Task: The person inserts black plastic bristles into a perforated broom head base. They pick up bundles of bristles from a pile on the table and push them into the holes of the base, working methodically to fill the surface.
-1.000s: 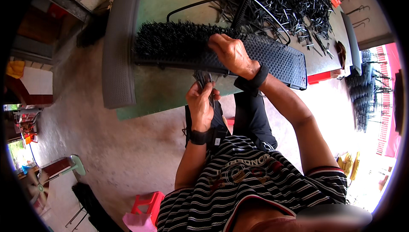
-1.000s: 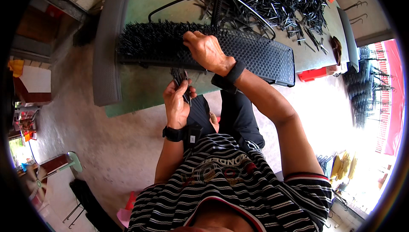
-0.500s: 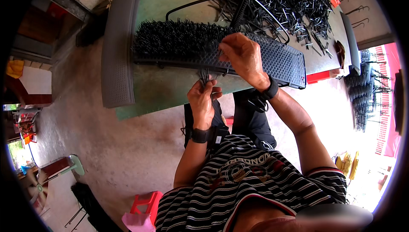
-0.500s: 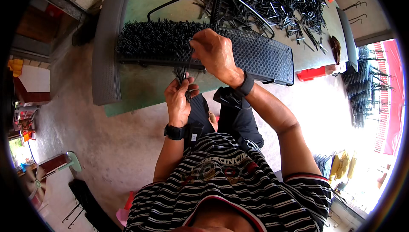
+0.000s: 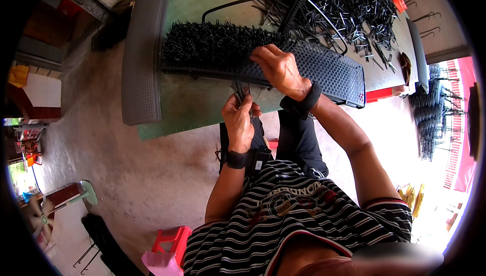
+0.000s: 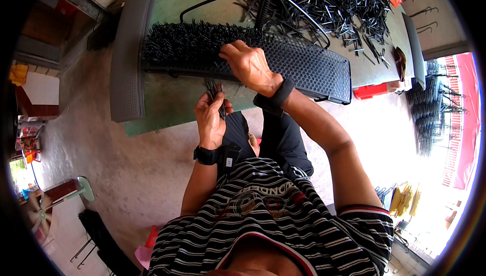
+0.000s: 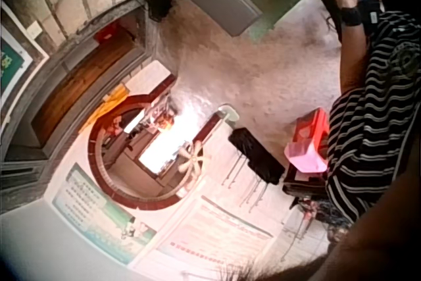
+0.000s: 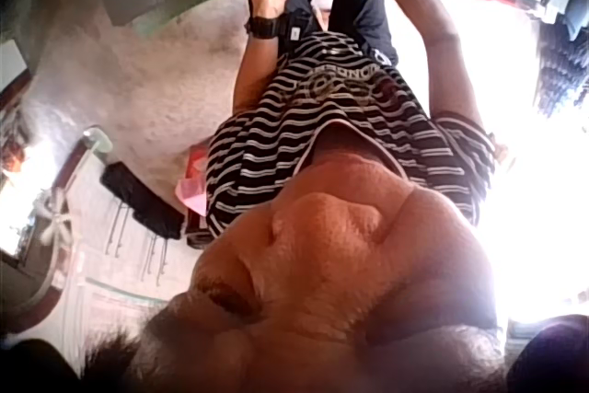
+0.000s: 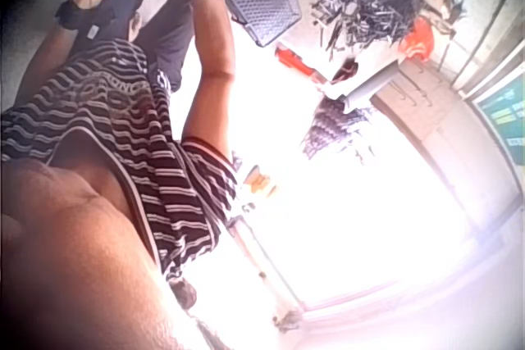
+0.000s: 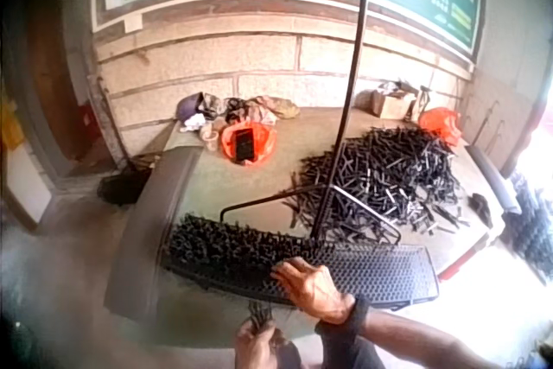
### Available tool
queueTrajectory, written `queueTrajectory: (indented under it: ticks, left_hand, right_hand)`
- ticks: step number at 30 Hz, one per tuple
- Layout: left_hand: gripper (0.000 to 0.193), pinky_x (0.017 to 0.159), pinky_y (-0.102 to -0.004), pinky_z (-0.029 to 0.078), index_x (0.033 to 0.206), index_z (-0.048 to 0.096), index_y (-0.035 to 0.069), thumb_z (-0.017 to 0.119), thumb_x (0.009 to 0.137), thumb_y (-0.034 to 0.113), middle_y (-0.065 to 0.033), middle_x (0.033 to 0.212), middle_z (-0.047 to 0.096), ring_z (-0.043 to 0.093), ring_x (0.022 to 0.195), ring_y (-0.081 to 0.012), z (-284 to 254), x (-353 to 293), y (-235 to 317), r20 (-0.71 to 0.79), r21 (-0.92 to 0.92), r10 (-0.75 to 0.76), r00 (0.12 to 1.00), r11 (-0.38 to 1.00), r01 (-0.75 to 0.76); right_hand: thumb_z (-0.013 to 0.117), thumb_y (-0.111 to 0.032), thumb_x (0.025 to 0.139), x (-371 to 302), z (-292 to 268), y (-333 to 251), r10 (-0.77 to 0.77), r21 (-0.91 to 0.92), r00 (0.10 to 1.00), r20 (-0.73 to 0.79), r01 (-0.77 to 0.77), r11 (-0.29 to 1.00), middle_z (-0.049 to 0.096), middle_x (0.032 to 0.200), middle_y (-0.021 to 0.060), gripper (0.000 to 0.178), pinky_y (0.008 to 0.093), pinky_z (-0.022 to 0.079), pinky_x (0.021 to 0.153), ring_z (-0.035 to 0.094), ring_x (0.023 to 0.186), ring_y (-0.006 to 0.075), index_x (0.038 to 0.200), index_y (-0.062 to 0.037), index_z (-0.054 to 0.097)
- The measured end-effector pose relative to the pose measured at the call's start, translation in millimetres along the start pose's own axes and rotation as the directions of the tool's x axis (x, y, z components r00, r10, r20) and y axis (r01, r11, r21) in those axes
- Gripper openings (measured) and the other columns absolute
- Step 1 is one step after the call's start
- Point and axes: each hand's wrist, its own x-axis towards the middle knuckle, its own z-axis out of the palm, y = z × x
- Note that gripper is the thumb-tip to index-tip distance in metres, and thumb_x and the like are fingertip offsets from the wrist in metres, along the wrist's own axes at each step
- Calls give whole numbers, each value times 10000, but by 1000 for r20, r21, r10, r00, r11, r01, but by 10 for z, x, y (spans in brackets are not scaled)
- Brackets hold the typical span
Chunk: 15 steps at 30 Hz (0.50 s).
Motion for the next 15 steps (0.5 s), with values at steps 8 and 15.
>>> queueTrajectory:
  ticks: [8,15]
  left_hand:
    - [68,502,-283,473,907,605,29,610,856,75,-51,791,606,574,587,-149,10,-7,7,-19,-29,-40,999,999,40]
    - [100,525,-276,503,966,573,24,573,883,81,-84,859,640,601,618,-152,76,-28,-36,-6,19,19,1000,1000,-19]
  right_hand:
    - [684,-179,761,-63,-62,-127,290,65,950,119,-299,952,626,700,98,160,327,492,543,622,619,280,833,-40,648]
    - [666,-94,790,-133,-113,-187,528,415,835,156,-540,732,637,632,110,144,267,489,508,653,588,161,887,3,622]
